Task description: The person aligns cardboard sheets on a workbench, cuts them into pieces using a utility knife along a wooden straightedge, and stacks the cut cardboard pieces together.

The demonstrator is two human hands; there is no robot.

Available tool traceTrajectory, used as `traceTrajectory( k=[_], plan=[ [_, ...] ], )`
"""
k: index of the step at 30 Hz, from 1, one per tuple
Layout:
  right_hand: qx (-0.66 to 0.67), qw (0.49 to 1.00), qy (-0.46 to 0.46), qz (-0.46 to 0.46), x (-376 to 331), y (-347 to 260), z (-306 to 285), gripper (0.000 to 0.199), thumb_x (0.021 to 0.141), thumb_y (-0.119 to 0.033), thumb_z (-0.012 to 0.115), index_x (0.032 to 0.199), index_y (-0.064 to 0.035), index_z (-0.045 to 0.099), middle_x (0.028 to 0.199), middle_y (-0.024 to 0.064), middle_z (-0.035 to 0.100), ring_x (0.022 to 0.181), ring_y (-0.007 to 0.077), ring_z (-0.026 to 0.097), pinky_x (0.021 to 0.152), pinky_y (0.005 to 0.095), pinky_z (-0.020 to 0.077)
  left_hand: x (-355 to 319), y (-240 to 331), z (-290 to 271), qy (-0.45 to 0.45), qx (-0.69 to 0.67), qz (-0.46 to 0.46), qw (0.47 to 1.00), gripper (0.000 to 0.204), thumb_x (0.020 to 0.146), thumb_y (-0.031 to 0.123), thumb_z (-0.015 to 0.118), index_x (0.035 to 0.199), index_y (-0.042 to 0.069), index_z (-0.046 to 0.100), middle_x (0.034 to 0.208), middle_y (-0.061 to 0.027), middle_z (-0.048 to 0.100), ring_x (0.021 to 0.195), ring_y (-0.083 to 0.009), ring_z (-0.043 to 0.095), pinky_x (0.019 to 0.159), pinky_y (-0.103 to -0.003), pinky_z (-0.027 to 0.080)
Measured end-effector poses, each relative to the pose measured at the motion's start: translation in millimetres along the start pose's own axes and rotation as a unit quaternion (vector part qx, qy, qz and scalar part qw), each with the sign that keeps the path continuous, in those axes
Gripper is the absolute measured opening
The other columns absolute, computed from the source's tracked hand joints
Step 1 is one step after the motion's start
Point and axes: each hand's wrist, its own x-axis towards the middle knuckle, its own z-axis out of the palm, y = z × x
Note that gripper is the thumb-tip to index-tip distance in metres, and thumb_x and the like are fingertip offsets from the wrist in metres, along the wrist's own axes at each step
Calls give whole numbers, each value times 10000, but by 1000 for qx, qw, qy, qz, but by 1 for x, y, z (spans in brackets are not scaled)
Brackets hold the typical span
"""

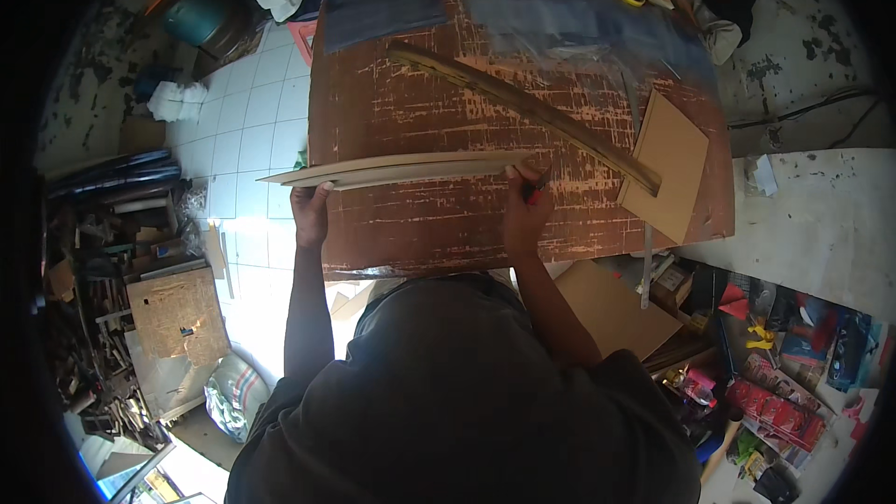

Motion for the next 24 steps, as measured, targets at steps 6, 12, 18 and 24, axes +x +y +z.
traceTrajectory(
  k=[6,12,18,24],
  plan=[
    [-26,999,16,-32,-5,-8,3,122,973,-71,674,1047,21,646,994,80,684,928,120,637,871,272,513,1,-7,-4,-25,14,1,1000,167,905,57,718,1065,50,672,1016,-7,698,973,-111,616,933,-305,474],
    [-63,996,-9,-64,7,-2,-8,134,959,-90,696,1033,21,680,977,106,729,913,111,651,857,269,512,4,-14,-10,-31,-13,-1,999,161,894,55,724,1049,57,679,1012,-4,702,961,-98,612,920,-295,474],
    [-73,991,-77,-83,25,-15,-17,87,950,-59,690,1011,1,679,928,66,720,852,74,620,787,235,497,8,-10,-12,-31,-28,-13,999,171,887,57,735,1048,57,678,1005,-13,699,960,-111,619,931,-308,469],
    [-142,980,-110,-80,32,-4,-33,72,948,-67,688,996,-18,669,784,5,609,702,55,475,648,221,418,11,-18,-17,-72,25,-31,997,135,868,25,742,985,54,681,935,-5,689,930,-104,622,865,-291,493]
  ],
)
